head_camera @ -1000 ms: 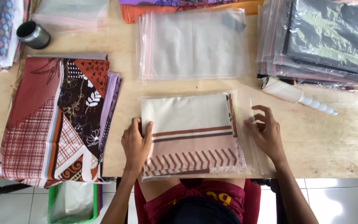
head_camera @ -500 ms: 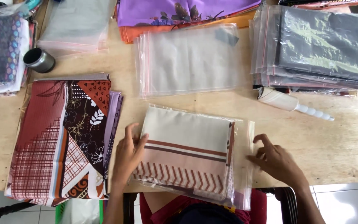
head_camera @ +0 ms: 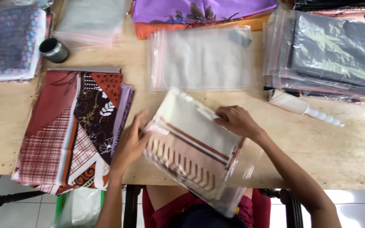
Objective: The person folds a white fabric, places it inside a clear plastic bag, seals the bag by hand, and adds it to a stack of packed fabrics.
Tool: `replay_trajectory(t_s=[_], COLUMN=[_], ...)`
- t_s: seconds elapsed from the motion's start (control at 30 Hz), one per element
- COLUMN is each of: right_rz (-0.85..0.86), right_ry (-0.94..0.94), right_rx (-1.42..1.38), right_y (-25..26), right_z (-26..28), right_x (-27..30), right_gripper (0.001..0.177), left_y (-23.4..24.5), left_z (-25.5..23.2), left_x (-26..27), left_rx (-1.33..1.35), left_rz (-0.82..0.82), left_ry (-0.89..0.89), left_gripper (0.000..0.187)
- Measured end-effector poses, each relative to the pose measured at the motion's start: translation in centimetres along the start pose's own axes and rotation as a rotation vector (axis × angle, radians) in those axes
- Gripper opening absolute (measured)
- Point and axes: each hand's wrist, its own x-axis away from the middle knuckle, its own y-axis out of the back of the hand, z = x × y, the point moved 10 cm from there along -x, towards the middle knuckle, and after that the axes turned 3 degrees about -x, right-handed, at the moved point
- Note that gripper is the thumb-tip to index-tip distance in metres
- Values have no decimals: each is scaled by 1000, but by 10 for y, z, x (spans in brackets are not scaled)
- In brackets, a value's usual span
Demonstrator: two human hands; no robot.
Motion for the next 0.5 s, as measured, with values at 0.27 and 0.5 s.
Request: replay_trajectory(t_s=[0.27, 0.5], right_rz=[189, 382], right_ry=[-413, -335], right_rx=[-521, -559], right_y=[-32, -56], right_z=[-5, 72], right_x=[119, 177], right_gripper=[15, 25], left_y=[-31, -180], left_z=[-92, -170], left_x=[-105, -123], left_rx=[-173, -505], left_rz=[-256, -222], left_ry=[-394, -904], left_gripper=[57, 56])
